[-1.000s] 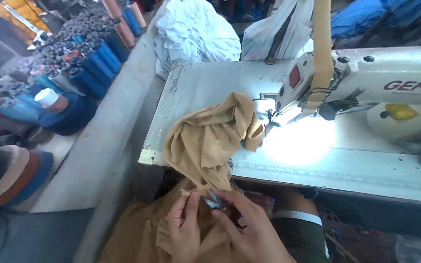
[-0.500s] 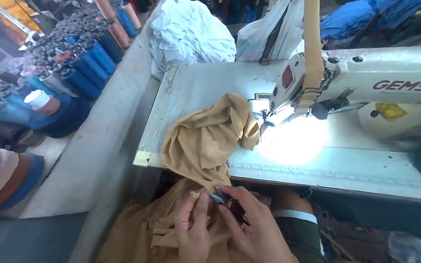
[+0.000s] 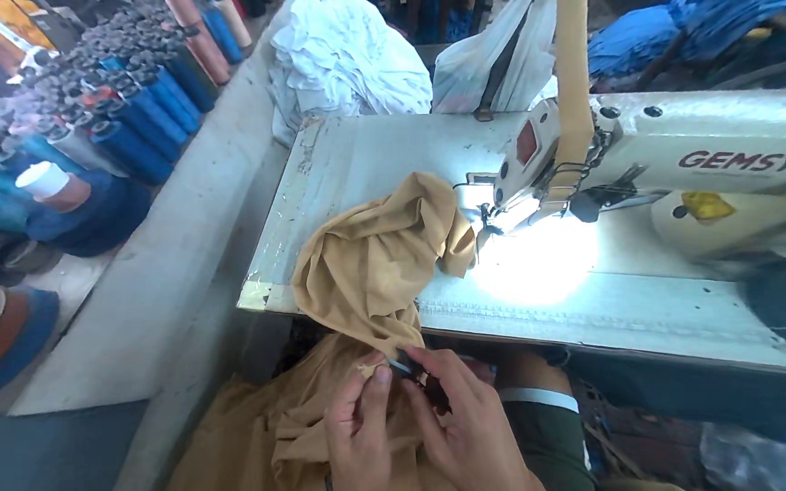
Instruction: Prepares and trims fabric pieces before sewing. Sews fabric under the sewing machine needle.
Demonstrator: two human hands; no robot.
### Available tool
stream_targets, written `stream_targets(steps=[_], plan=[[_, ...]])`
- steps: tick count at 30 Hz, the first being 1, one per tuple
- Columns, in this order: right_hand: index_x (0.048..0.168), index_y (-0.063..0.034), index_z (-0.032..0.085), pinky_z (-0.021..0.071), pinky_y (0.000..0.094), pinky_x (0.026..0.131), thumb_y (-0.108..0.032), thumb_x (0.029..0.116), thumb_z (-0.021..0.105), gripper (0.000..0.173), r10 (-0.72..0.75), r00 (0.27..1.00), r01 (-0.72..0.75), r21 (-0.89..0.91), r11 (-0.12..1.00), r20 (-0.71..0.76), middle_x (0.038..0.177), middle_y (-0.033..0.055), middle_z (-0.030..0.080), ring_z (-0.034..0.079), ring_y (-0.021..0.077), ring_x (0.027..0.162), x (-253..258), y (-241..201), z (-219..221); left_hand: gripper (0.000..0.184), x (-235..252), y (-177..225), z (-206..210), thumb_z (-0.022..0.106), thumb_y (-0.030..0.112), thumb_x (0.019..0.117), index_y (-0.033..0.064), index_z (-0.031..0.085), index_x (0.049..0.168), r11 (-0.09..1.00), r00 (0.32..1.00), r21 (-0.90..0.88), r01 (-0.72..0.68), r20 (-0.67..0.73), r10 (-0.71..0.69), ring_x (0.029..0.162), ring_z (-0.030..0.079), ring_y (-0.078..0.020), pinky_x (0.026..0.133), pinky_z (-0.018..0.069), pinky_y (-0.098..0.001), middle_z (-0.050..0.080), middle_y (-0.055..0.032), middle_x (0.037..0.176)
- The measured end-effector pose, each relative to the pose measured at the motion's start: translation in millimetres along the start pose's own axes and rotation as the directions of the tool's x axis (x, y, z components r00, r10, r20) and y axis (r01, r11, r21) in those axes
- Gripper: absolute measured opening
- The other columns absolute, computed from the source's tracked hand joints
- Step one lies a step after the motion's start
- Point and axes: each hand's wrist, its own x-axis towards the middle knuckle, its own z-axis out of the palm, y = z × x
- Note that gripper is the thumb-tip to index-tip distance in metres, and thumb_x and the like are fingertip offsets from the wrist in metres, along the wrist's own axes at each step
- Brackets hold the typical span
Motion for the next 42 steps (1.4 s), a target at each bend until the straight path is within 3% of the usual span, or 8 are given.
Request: stream_targets(steps=[3,7,9,12,15,34,37,42], plan=[[0.129,-0.0089,0.067,0.0552,0.0207,0.06,-0.021,0.0995,0.065,0.032,-0.025,1.0,0.025,-0.028,0.999,-0.017,0.102,0.0055,0.069,0.063,0.0054,0.073,0.5,1.0,0.1,0.022,-0.2,-0.2,0.9,0.056,0.014,0.105,0.0049,0.073,0.114,0.999,1.0,0.038,-0.009,0.026,0.008,0.095,0.071,-0.0133,0.085,0.0607,-0.0313,0.073,-0.0048,0.111],[0.127,-0.0117,0.07,0.0612,0.0252,0.078,-0.013,0.1024,0.057,0.028,-0.155,0.988,0.155,-0.083,0.984,0.006,0.114,0.0064,0.074,0.072,0.011,0.096,0.8,5.4,0.5,0.023,-0.6,1.5,2.6,0.053,0.011,0.1056,0.0028,0.072,0.114,0.998,0.998,-0.034,0.057,0.041,-0.056,0.096,0.071,-0.0148,0.087,0.0611,-0.0338,0.074,-0.007,0.109],[0.127,-0.0104,0.069,0.0605,0.0241,0.075,-0.013,0.1028,0.057,0.028,-0.152,0.988,0.151,-0.072,0.986,-0.01,0.111,0.0069,0.073,0.071,0.0104,0.091,0.0,5.4,0.4,0.022,-0.5,4.2,2.9,0.054,0.014,0.1056,0.0037,0.072,0.115,0.987,0.994,-0.118,0.112,0.032,-0.109,0.097,0.071,-0.0147,0.089,0.0604,-0.0339,0.074,-0.007,0.109],[0.131,-0.0071,0.065,0.0554,0.0202,0.062,-0.022,0.1022,0.062,0.033,-0.077,0.995,0.073,-0.065,0.995,-0.057,0.104,0.0078,0.069,0.064,0.0063,0.076,2.1,4.2,-5.6,0.017,2.1,7.7,3.6,0.059,0.016,0.1036,0.0081,0.071,0.112,0.965,0.987,-0.212,0.156,0.004,-0.158,0.085,0.067,-0.0084,0.079,0.0584,-0.0269,0.072,-0.0029,0.099],[0.13,-0.0096,0.067,0.0572,0.019,0.069,-0.023,0.1004,0.065,0.032,-0.073,0.997,0.07,-0.074,0.995,-0.036,0.105,0.0056,0.07,0.066,0.0054,0.084,0.7,4.7,-14.5,0.013,2.5,8.3,4.8,0.059,0.016,0.1035,0.0111,0.07,0.109,0.958,0.987,-0.242,0.153,-0.006,-0.16,0.078,0.063,-0.0044,0.072,0.0552,-0.0221,0.069,0.0,0.094],[0.13,-0.0104,0.067,0.0574,0.0206,0.068,-0.02,0.0999,0.065,0.032,-0.094,0.996,0.092,-0.093,0.991,-0.012,0.106,0.0068,0.07,0.066,0.0075,0.082,-2.8,5.1,-14.1,0.014,0.8,6.1,6.4,0.058,0.012,0.1034,0.0078,0.07,0.109,0.968,0.99,-0.21,0.139,0.029,-0.136,0.084,0.066,-0.007,0.077,0.0577,-0.0253,0.071,-0.0014,0.098],[0.129,-0.0091,0.068,0.0569,0.0188,0.067,-0.02,0.1005,0.064,0.031,-0.106,0.994,0.103,-0.078,0.992,-0.039,0.106,0.0075,0.07,0.066,0.0065,0.082,-2.8,5.7,-10.9,0.014,-1.0,3.2,7.6,0.06,0.014,0.1029,0.0074,0.069,0.111,0.973,0.991,-0.188,0.132,0.046,-0.125,0.09,0.069,-0.0104,0.083,0.0598,-0.0297,0.071,-0.0032,0.102],[0.129,-0.0111,0.068,0.0604,0.0251,0.075,-0.013,0.103,0.056,0.029,-0.179,0.984,0.18,-0.068,0.981,0.012,0.11,0.0069,0.073,0.071,0.011,0.091,-4.1,10.8,-9.1,0.016,-0.8,1.5,6.2,0.056,0.01,0.1039,0.0036,0.067,0.115,0.984,0.992,-0.136,0.112,0.078,-0.102,0.091,0.071,-0.0136,0.084,0.0613,-0.0325,0.072,-0.0061,0.103]])
